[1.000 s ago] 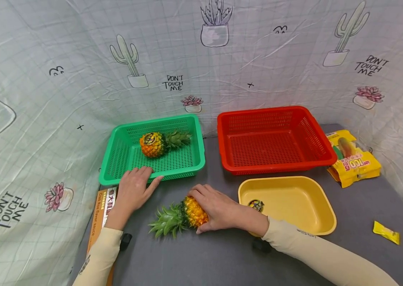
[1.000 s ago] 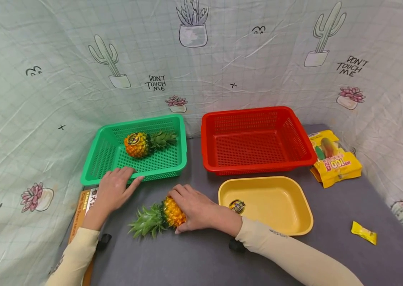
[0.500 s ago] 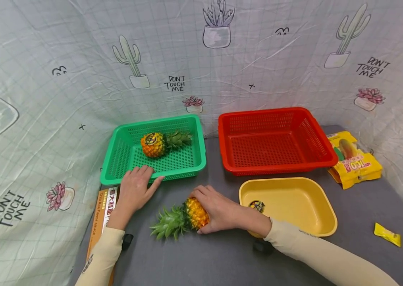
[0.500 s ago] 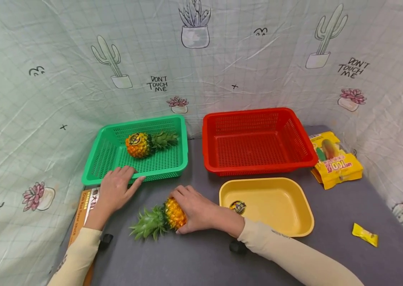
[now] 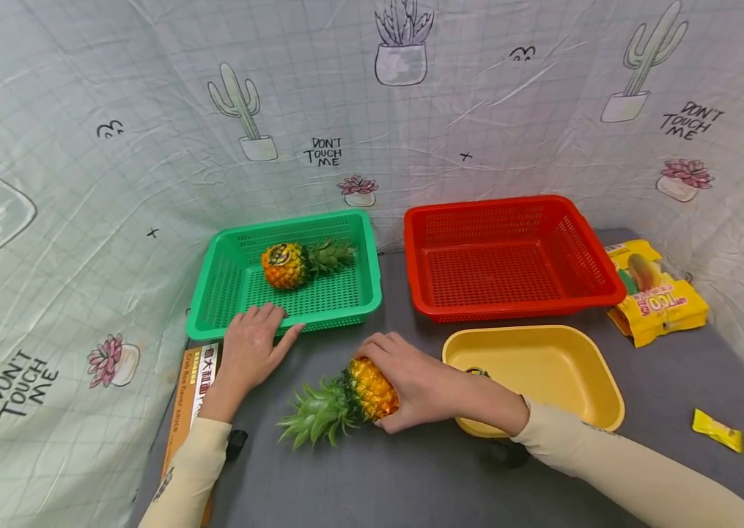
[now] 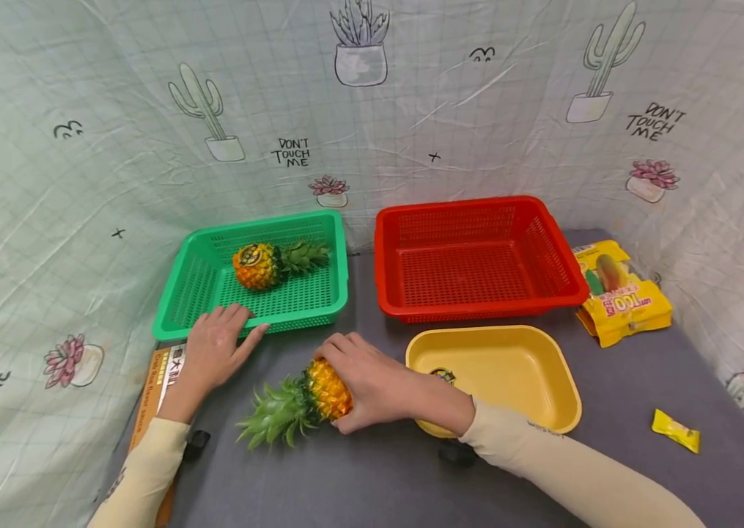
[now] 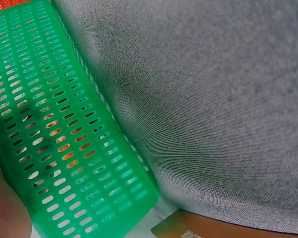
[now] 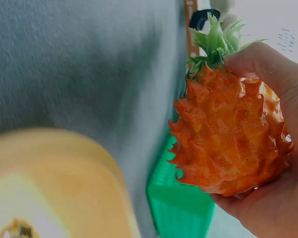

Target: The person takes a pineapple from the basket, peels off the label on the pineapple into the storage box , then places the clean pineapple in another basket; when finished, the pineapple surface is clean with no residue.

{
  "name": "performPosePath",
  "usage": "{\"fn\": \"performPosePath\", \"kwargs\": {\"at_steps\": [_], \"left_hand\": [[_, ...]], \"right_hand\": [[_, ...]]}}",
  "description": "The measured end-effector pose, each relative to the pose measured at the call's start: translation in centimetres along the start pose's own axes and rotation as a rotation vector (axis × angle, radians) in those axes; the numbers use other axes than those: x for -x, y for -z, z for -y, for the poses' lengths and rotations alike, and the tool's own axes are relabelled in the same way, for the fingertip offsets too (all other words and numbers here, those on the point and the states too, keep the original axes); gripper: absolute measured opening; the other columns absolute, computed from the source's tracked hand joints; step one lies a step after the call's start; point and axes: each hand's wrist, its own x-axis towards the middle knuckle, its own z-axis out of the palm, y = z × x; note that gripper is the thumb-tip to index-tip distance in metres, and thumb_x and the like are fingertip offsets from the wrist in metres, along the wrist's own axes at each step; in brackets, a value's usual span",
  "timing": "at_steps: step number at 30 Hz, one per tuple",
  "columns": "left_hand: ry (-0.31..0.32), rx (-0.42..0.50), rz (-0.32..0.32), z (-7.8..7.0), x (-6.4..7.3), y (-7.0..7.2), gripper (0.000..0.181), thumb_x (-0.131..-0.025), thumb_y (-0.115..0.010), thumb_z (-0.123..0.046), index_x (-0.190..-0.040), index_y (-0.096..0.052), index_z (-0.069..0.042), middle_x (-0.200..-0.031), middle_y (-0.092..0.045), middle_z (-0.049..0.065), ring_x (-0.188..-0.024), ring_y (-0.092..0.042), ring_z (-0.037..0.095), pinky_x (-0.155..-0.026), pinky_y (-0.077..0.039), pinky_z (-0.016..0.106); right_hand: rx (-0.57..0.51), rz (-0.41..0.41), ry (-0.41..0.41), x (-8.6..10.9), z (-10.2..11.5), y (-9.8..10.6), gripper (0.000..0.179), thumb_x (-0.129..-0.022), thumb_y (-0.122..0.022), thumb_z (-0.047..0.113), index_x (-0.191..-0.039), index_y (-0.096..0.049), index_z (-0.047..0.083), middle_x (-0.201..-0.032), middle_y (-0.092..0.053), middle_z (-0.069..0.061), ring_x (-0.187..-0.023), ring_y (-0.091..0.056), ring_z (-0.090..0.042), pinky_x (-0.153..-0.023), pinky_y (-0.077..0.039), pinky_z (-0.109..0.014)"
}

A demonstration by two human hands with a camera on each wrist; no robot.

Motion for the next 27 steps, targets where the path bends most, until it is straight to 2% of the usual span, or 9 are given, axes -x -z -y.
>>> {"fn": "performPosePath", "kwargs": {"at_steps": [5,12,15,22,27], "left_hand": [[0.006,0.0,-0.007,0.0,0.2,0.0,0.04,-0.1,-0.067,-0.046,-0.1,-0.067,-0.005,-0.092,-0.061,0.01,-0.077,-0.055,0.035,-0.064,-0.043,0.05],[-0.005,-0.015,-0.013,0.2,0.2,-0.1,0.048,-0.106,-0.057,-0.053,-0.103,-0.066,-0.006,-0.095,-0.061,0.01,-0.078,-0.055,0.035,-0.067,-0.044,0.05],[-0.001,-0.014,-0.031,0.3,0.5,0.1,0.046,-0.105,-0.059,-0.051,-0.102,-0.067,-0.006,-0.093,-0.061,0.011,-0.077,-0.055,0.036,-0.066,-0.044,0.051],[-0.01,-0.001,-0.039,0.2,0.7,0.1,0.038,-0.1,-0.067,-0.046,-0.101,-0.065,-0.008,-0.093,-0.061,0.01,-0.076,-0.055,0.034,-0.066,-0.044,0.05],[-0.011,0.002,-0.041,0.1,0.1,-0.3,0.048,-0.106,-0.056,-0.055,-0.103,-0.067,-0.008,-0.094,-0.062,0.009,-0.078,-0.056,0.033,-0.067,-0.044,0.05]], "right_hand": [[-0.026,-0.03,0.007,0.3,0.1,2.0,0.083,-0.074,-0.094,0.036,-0.14,-0.05,0.012,-0.136,-0.05,0.001,-0.115,-0.047,-0.017,-0.093,-0.049,-0.033],[-0.026,-0.105,0.005,0.5,-0.7,5.2,0.084,-0.072,-0.095,0.033,-0.139,-0.052,0.009,-0.135,-0.051,-0.002,-0.115,-0.048,-0.019,-0.09,-0.051,-0.036],[-0.021,-0.124,-0.012,0.3,-1.5,6.5,0.083,-0.073,-0.094,0.033,-0.139,-0.051,0.01,-0.135,-0.051,-0.001,-0.115,-0.047,-0.017,-0.089,-0.052,-0.036],[-0.04,-0.147,-0.079,0.4,-3.8,10.4,0.083,-0.072,-0.094,0.032,-0.14,-0.05,0.011,-0.13,-0.053,0.0,-0.112,-0.051,-0.016,-0.088,-0.053,-0.039],[-0.009,-0.186,-0.159,0.8,-5.7,13.9,0.085,-0.071,-0.097,0.029,-0.139,-0.051,0.01,-0.127,-0.056,0.0,-0.106,-0.056,-0.015,-0.088,-0.055,-0.039]]}}
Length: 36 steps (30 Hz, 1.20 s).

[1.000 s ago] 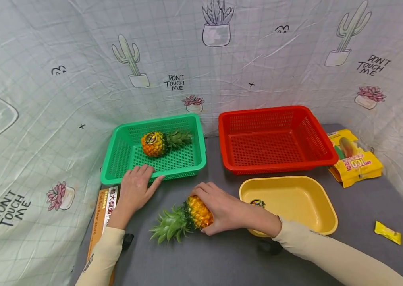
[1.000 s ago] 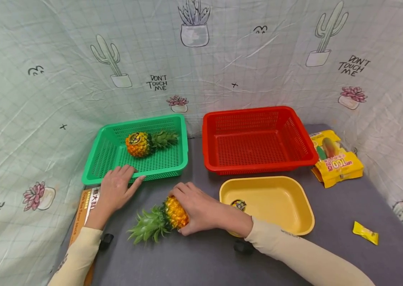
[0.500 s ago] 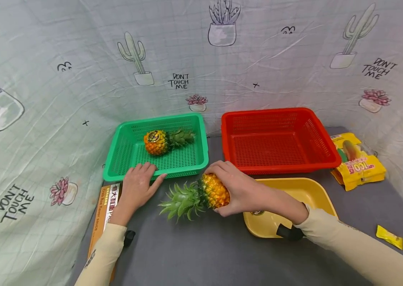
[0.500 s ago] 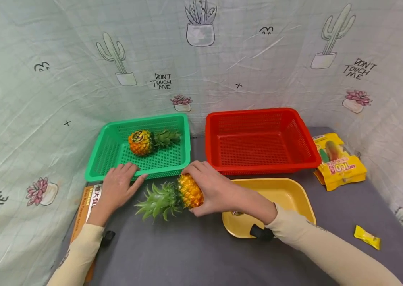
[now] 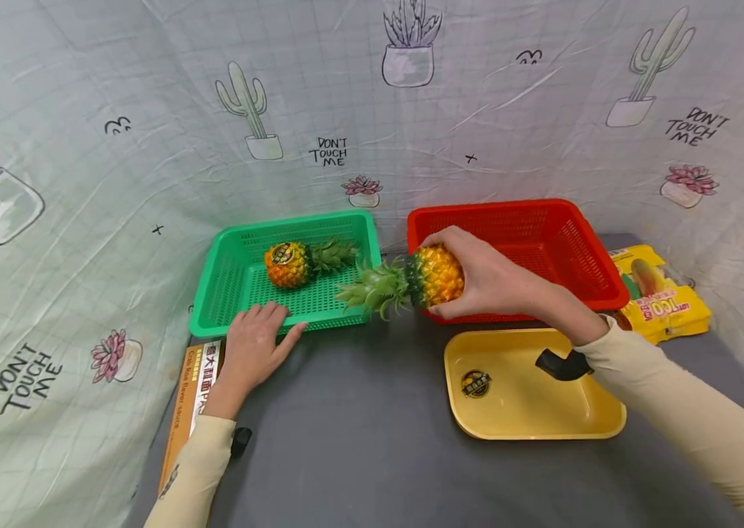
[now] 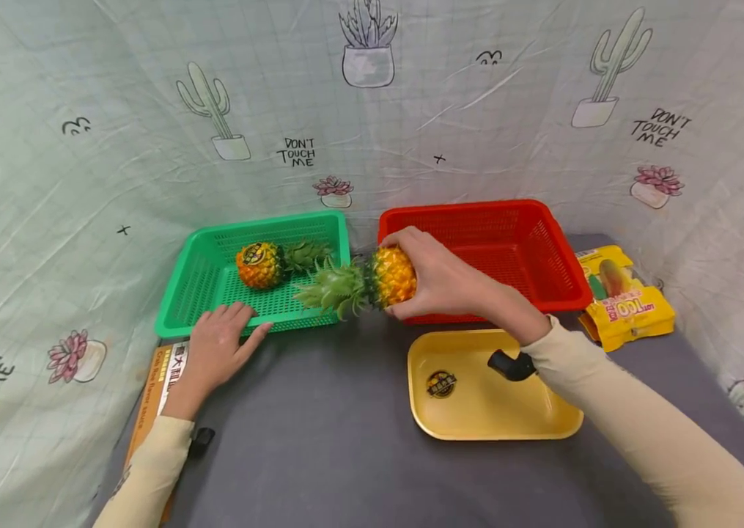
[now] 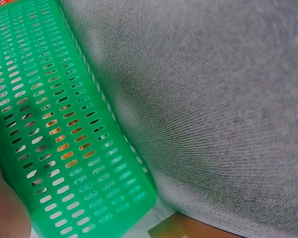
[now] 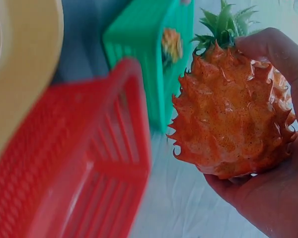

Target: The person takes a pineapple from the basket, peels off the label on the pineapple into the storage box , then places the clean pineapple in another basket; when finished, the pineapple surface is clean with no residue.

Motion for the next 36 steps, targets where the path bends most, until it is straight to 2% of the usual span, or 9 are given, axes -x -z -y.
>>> {"fn": "performPosePath", "kwargs": {"at_steps": [3,9,13,17,22,28,36], "left_hand": [[0.006,0.002,0.004,-0.1,-0.2,0.0,0.054,-0.107,-0.05,-0.058,-0.103,-0.067,-0.007,-0.095,-0.062,0.01,-0.079,-0.056,0.034,-0.068,-0.045,0.051],[0.01,0.009,0.016,-0.5,-0.6,0.1,0.047,-0.105,-0.058,-0.052,-0.103,-0.067,-0.006,-0.096,-0.062,0.011,-0.081,-0.057,0.037,-0.07,-0.046,0.052],[0.011,0.006,0.005,-0.5,-0.6,0.0,0.048,-0.106,-0.056,-0.054,-0.103,-0.067,-0.007,-0.095,-0.063,0.01,-0.08,-0.057,0.036,-0.07,-0.046,0.052],[0.009,0.004,-0.002,-0.5,-0.5,0.0,0.051,-0.107,-0.052,-0.056,-0.101,-0.067,-0.008,-0.093,-0.062,0.01,-0.078,-0.056,0.035,-0.068,-0.046,0.051],[0.01,0.002,0.009,-0.4,-0.5,0.0,0.047,-0.106,-0.055,-0.054,-0.102,-0.066,-0.008,-0.093,-0.062,0.01,-0.078,-0.056,0.035,-0.069,-0.046,0.051],[0.016,0.004,0.001,-0.3,-0.3,0.2,0.045,-0.104,-0.059,-0.052,-0.102,-0.067,-0.008,-0.094,-0.063,0.01,-0.079,-0.057,0.035,-0.069,-0.046,0.052],[0.003,0.004,-0.02,-0.2,-0.3,0.0,0.048,-0.106,-0.055,-0.054,-0.1,-0.066,-0.008,-0.091,-0.061,0.01,-0.076,-0.056,0.035,-0.067,-0.045,0.051]], "right_hand": [[0.014,-0.022,-0.051,-0.3,-1.2,1.6,0.084,-0.071,-0.098,0.028,-0.139,-0.052,0.009,-0.126,-0.057,-0.001,-0.104,-0.057,-0.017,-0.087,-0.055,-0.04],[0.036,-0.056,-0.162,0.0,-3.5,4.7,0.083,-0.075,-0.097,0.026,-0.141,-0.051,0.005,-0.126,-0.058,-0.007,-0.103,-0.058,-0.022,-0.087,-0.053,-0.045],[0.035,-0.059,-0.216,0.3,-5.1,6.0,0.084,-0.077,-0.097,0.026,-0.143,-0.05,0.005,-0.125,-0.058,-0.007,-0.101,-0.059,-0.023,-0.084,-0.053,-0.045],[0.038,-0.052,-0.261,0.8,-6.8,6.5,0.083,-0.078,-0.097,0.025,-0.143,-0.049,0.005,-0.125,-0.058,-0.009,-0.1,-0.06,-0.024,-0.082,-0.054,-0.044],[0.069,-0.04,-0.293,1.3,-8.9,6.7,0.083,-0.078,-0.096,0.023,-0.143,-0.049,0.002,-0.125,-0.057,-0.013,-0.101,-0.06,-0.028,-0.083,-0.052,-0.048],[0.111,0.01,-0.269,0.4,-11.1,6.4,0.081,-0.076,-0.097,0.021,-0.137,-0.05,-0.003,-0.124,-0.055,-0.018,-0.106,-0.056,-0.034,-0.089,-0.049,-0.053],[0.096,0.05,-0.32,-0.7,-12.8,6.4,0.081,-0.078,-0.096,0.021,-0.14,-0.049,-0.003,-0.128,-0.055,-0.019,-0.109,-0.056,-0.035,-0.092,-0.05,-0.054]]}}
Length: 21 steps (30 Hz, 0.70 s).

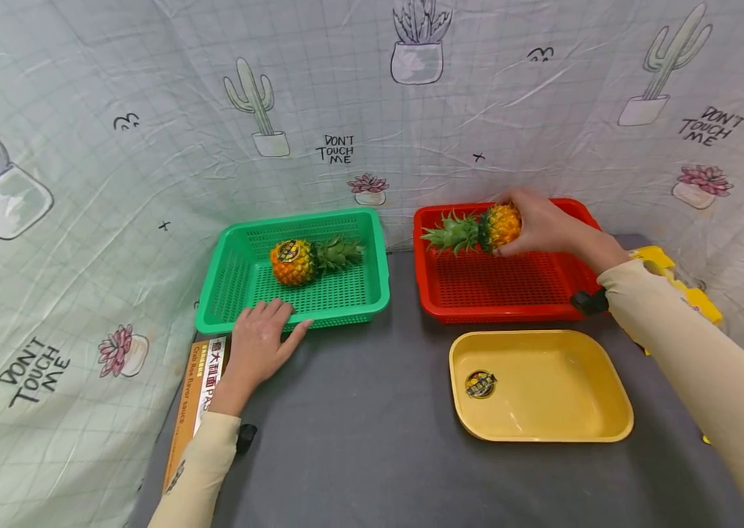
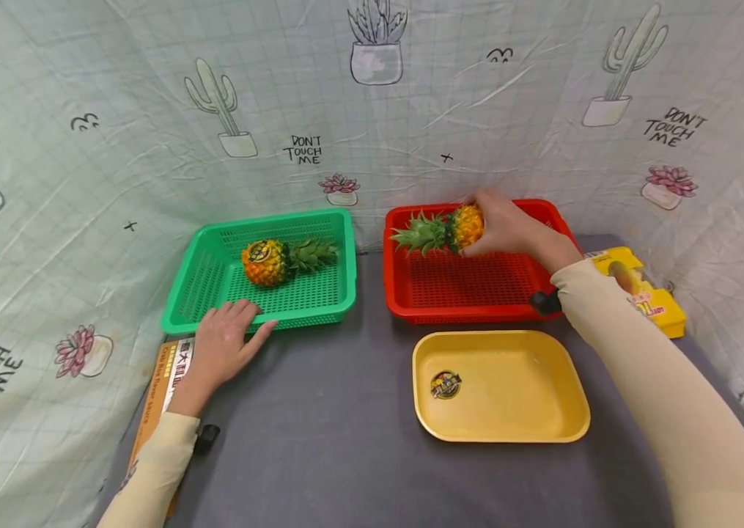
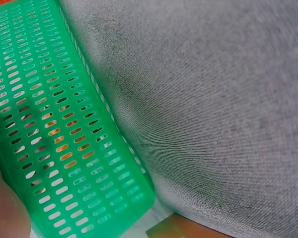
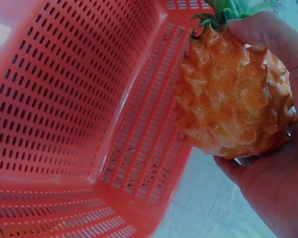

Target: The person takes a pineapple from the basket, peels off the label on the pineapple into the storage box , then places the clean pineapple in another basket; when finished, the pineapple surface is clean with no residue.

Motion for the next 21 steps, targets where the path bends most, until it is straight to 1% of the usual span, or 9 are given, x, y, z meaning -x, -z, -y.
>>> {"fn": "performPosePath", "kwargs": {"at_steps": [3,9,12,14,17,21], "left_hand": [[-0.003,0.0,0.002,0.0,0.0,0.0,0.05,-0.107,-0.053,-0.055,-0.1,-0.067,-0.008,-0.091,-0.062,0.009,-0.076,-0.056,0.035,-0.066,-0.044,0.05],[0.003,-0.001,0.018,0.0,0.1,0.0,0.043,-0.103,-0.061,-0.051,-0.1,-0.067,-0.009,-0.091,-0.061,0.008,-0.076,-0.055,0.033,-0.067,-0.044,0.05],[-0.002,-0.001,0.021,0.0,0.1,0.0,0.041,-0.102,-0.064,-0.049,-0.101,-0.067,-0.009,-0.091,-0.061,0.008,-0.076,-0.055,0.034,-0.066,-0.044,0.049],[-0.005,-0.002,0.021,0.1,0.2,0.0,0.043,-0.103,-0.061,-0.051,-0.1,-0.067,-0.008,-0.091,-0.061,0.008,-0.076,-0.055,0.034,-0.065,-0.044,0.049],[-0.007,-0.004,0.017,0.1,0.1,0.0,0.048,-0.106,-0.055,-0.055,-0.1,-0.066,-0.008,-0.09,-0.06,0.008,-0.075,-0.055,0.034,-0.064,-0.043,0.049],[0.001,-0.006,0.017,0.1,0.0,-0.1,0.054,-0.108,-0.048,-0.059,-0.1,-0.067,-0.009,-0.091,-0.061,0.008,-0.076,-0.056,0.034,-0.066,-0.044,0.049]], "right_hand": [[-0.007,0.002,-0.004,-0.3,-0.8,-0.1,0.081,-0.078,-0.096,0.019,-0.139,-0.049,-0.004,-0.127,-0.055,-0.02,-0.108,-0.056,-0.036,-0.091,-0.05,-0.054],[0.027,0.018,-0.016,-0.7,-2.6,-0.9,0.081,-0.076,-0.097,0.02,-0.135,-0.048,-0.007,-0.125,-0.055,-0.023,-0.107,-0.055,-0.039,-0.092,-0.049,-0.057],[0.032,0.055,-0.044,-0.8,-3.1,-1.5,0.082,-0.076,-0.097,0.022,-0.135,-0.047,-0.006,-0.125,-0.055,-0.024,-0.109,-0.055,-0.04,-0.095,-0.049,-0.059],[0.034,0.083,-0.058,-1.0,-3.4,-1.9,0.082,-0.076,-0.096,0.022,-0.135,-0.047,-0.007,-0.127,-0.054,-0.026,-0.112,-0.054,-0.041,-0.097,-0.048,-0.06],[0.04,0.12,-0.082,-1.2,-3.6,-2.3,0.083,-0.077,-0.096,0.022,-0.137,-0.046,-0.007,-0.129,-0.053,-0.027,-0.114,-0.052,-0.042,-0.1,-0.046,-0.061],[0.045,0.126,-0.105,-1.5,-3.9,-2.5,0.084,-0.078,-0.096,0.023,-0.137,-0.045,-0.007,-0.13,-0.051,-0.028,-0.116,-0.052,-0.043,-0.101,-0.045,-0.062]]}}
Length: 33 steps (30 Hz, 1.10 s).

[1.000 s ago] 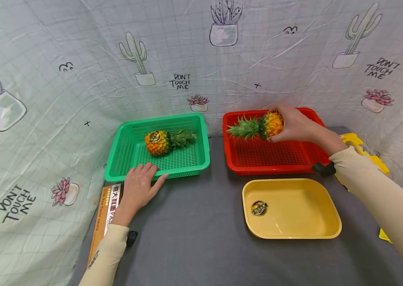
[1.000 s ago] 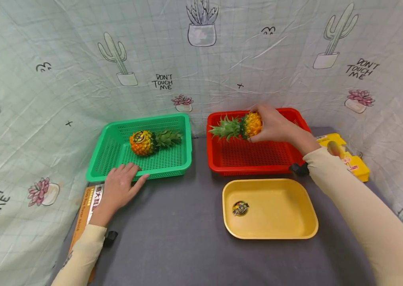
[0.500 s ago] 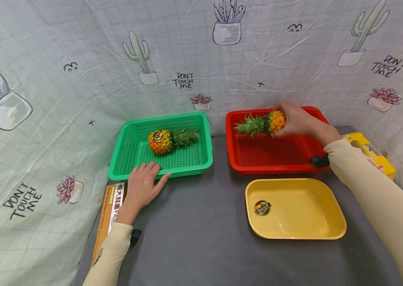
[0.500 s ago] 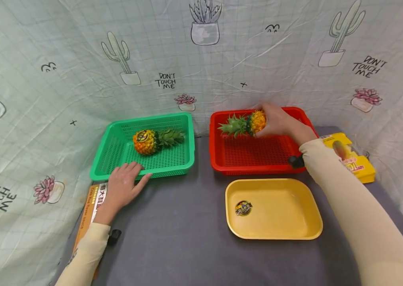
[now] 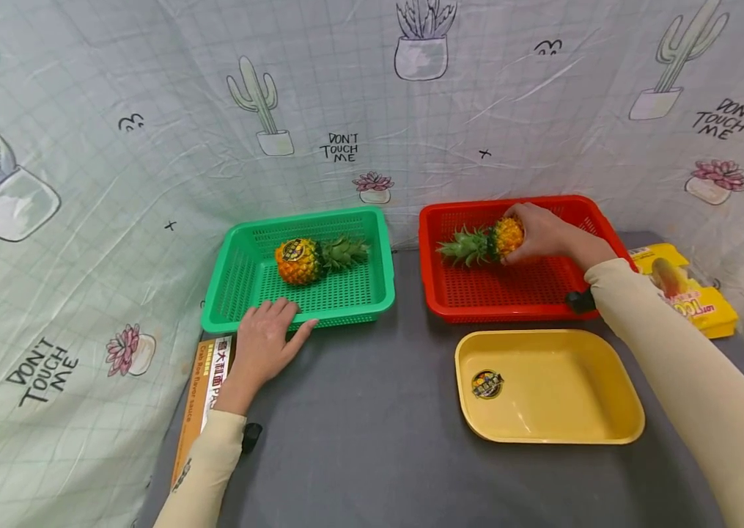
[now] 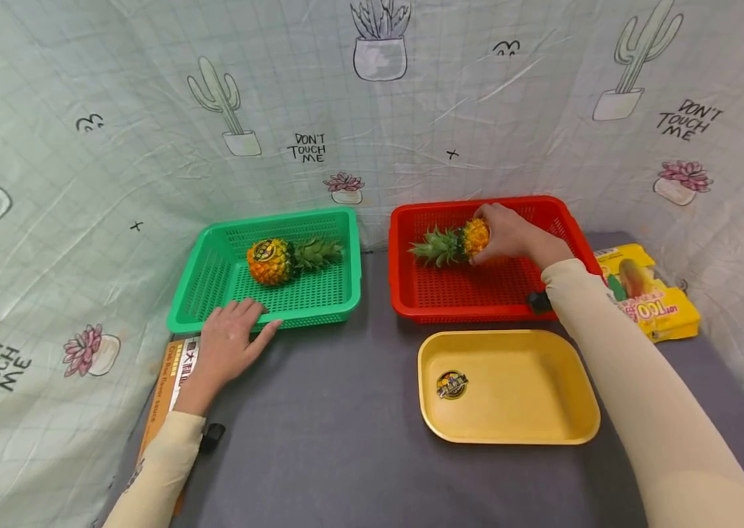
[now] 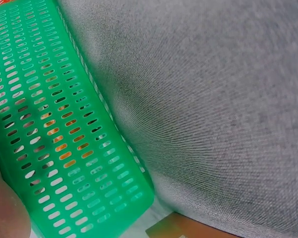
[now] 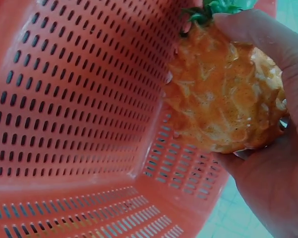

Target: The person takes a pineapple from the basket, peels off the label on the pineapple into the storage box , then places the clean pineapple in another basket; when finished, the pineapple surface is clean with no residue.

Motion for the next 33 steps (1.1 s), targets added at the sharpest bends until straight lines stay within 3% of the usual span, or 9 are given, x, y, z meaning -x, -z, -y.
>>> {"fn": "performPosePath", "kwargs": {"at_steps": [9,13,17,27,33], "left_hand": [[0.014,-0.004,0.015,-0.1,-0.1,0.1,0.059,-0.108,-0.044,-0.062,-0.101,-0.067,-0.008,-0.093,-0.061,0.009,-0.077,-0.056,0.034,-0.067,-0.045,0.05],[0.009,-0.003,0.006,-0.1,-0.1,0.1,0.053,-0.107,-0.051,-0.059,-0.1,-0.067,-0.009,-0.092,-0.062,0.008,-0.076,-0.056,0.034,-0.066,-0.045,0.05],[0.01,-0.006,0.001,-0.1,0.0,0.1,0.051,-0.106,-0.053,-0.058,-0.1,-0.067,-0.009,-0.091,-0.062,0.009,-0.075,-0.055,0.034,-0.066,-0.045,0.05],[0.004,-0.003,-0.016,-0.2,0.0,0.0,0.05,-0.107,-0.054,-0.055,-0.1,-0.067,-0.008,-0.092,-0.063,0.009,-0.075,-0.056,0.034,-0.065,-0.045,0.05],[0.014,-0.001,0.011,-0.1,0.1,0.1,0.048,-0.106,-0.056,-0.054,-0.102,-0.068,-0.007,-0.094,-0.064,0.01,-0.077,-0.057,0.035,-0.066,-0.045,0.051]], "right_hand": [[0.063,0.033,0.016,-0.1,-1.0,-0.2,0.082,-0.079,-0.095,0.02,-0.136,-0.047,-0.013,-0.128,-0.051,-0.033,-0.114,-0.052,-0.046,-0.1,-0.045,-0.063],[0.074,0.058,-0.001,-0.1,-1.4,-0.3,0.083,-0.079,-0.094,0.016,-0.138,-0.045,-0.016,-0.131,-0.051,-0.035,-0.117,-0.051,-0.049,-0.103,-0.042,-0.065],[0.066,0.077,-0.016,-0.2,-1.4,-0.4,0.086,-0.08,-0.094,0.015,-0.143,-0.043,-0.015,-0.137,-0.048,-0.036,-0.122,-0.048,-0.051,-0.107,-0.039,-0.067],[0.072,0.088,-0.033,0.0,-1.2,-0.5,0.087,-0.084,-0.09,0.018,-0.149,-0.041,-0.011,-0.139,-0.044,-0.035,-0.121,-0.047,-0.051,-0.103,-0.041,-0.068],[0.058,0.084,-0.034,0.0,-1.0,-0.6,0.085,-0.085,-0.088,0.016,-0.151,-0.04,-0.01,-0.141,-0.042,-0.036,-0.123,-0.046,-0.052,-0.104,-0.04,-0.07]]}}
